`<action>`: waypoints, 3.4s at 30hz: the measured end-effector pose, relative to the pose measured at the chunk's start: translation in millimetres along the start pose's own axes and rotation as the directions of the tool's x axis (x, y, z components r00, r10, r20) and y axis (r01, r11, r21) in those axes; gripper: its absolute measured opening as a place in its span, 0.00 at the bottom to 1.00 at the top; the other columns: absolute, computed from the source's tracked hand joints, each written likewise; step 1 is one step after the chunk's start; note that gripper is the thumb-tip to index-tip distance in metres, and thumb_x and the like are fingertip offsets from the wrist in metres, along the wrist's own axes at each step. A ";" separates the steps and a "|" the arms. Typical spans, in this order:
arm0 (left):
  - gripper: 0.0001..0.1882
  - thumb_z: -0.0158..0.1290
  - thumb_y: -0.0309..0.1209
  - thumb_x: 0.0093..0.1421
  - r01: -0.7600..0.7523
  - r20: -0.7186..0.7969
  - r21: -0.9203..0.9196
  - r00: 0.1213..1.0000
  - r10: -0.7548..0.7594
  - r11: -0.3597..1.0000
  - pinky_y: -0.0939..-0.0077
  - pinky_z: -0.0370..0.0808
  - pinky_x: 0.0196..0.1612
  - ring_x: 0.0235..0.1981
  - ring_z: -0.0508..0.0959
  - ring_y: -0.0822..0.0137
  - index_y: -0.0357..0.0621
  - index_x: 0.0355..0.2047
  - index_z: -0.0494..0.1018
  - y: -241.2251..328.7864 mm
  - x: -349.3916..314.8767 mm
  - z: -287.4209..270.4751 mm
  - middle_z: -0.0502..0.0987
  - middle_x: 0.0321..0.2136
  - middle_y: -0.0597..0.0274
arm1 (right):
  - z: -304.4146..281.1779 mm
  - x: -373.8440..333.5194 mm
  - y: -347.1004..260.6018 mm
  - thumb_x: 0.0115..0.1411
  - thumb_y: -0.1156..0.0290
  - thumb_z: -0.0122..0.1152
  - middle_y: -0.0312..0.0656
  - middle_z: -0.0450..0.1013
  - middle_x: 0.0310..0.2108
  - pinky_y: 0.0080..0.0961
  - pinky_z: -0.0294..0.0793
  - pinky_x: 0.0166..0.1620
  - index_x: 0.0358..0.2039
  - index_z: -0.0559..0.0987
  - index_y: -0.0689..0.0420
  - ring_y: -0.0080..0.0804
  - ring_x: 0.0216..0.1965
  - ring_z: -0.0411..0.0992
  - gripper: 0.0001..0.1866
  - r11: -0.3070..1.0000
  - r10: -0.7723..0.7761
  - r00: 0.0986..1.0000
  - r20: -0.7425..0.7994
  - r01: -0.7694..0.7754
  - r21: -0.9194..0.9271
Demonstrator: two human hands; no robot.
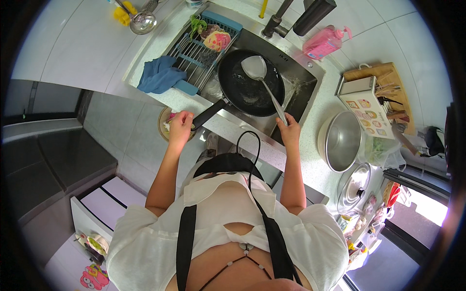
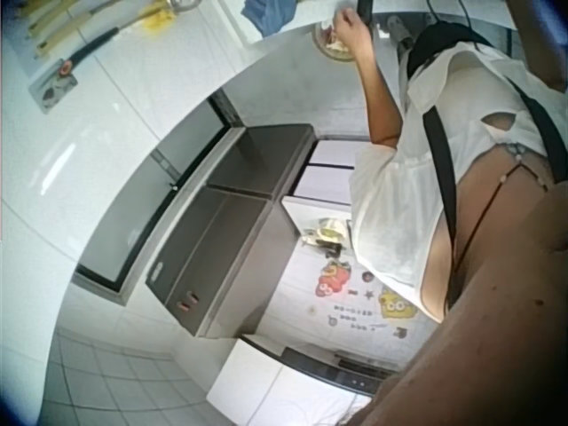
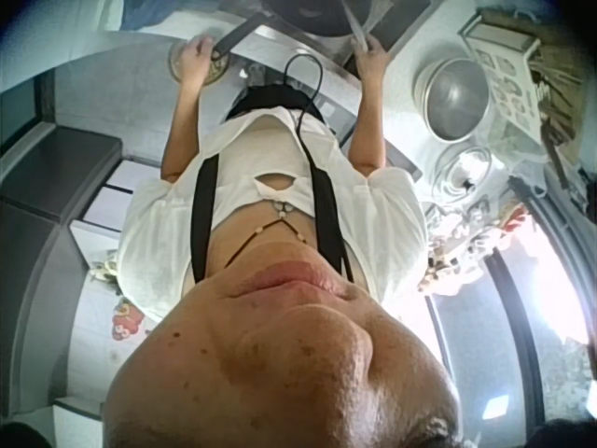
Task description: The person stir-fries vegetables in a wok using a spatula, transfers the cooked vegetables into a bowl, and then wipes the interior of the wok with a paper towel.
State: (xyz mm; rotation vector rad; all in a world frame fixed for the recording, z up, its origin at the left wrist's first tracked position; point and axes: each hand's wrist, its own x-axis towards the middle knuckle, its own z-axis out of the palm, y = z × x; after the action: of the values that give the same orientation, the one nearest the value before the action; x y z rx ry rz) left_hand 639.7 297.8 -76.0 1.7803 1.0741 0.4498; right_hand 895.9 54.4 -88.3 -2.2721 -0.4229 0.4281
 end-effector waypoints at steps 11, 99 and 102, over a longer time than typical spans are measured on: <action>0.09 0.48 0.31 0.55 0.032 -0.061 -0.048 0.998 -0.034 0.998 0.76 0.67 0.30 0.24 0.70 0.69 0.36 0.28 0.71 -24.4 -5.4 1.0 0.72 0.22 0.59 | -15.5 -1.2 -3.8 0.45 0.64 0.62 0.47 0.73 0.35 0.26 0.69 0.40 0.42 0.73 0.59 0.38 0.36 0.72 0.23 0.996 -0.042 0.999 0.001 0.042 -0.080; 0.18 0.46 0.36 0.57 0.196 0.133 0.013 0.971 -0.196 0.980 0.77 0.66 0.16 0.12 0.69 0.72 0.35 0.41 0.65 -7.8 -2.9 3.4 0.69 0.18 0.60 | 13.4 49.0 24.1 0.49 0.53 0.55 0.49 0.73 0.31 0.36 0.70 0.37 0.43 0.74 0.44 0.45 0.34 0.72 0.20 0.871 0.009 1.000 0.026 0.005 -0.492; 0.19 0.46 0.37 0.56 0.207 0.140 0.017 0.968 -0.207 0.978 0.75 0.67 0.17 0.13 0.71 0.69 0.35 0.42 0.65 -15.1 -2.8 1.8 0.71 0.19 0.58 | 36.9 65.3 17.9 0.47 0.53 0.58 0.48 0.73 0.29 0.36 0.71 0.35 0.43 0.74 0.43 0.46 0.33 0.72 0.21 0.884 -0.096 0.995 0.020 0.095 -0.458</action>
State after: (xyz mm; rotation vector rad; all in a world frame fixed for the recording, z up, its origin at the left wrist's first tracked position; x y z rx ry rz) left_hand 632.4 296.6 -89.6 1.6538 1.1447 0.1922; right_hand 941.1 93.9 -136.6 -2.6924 -0.6930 0.2943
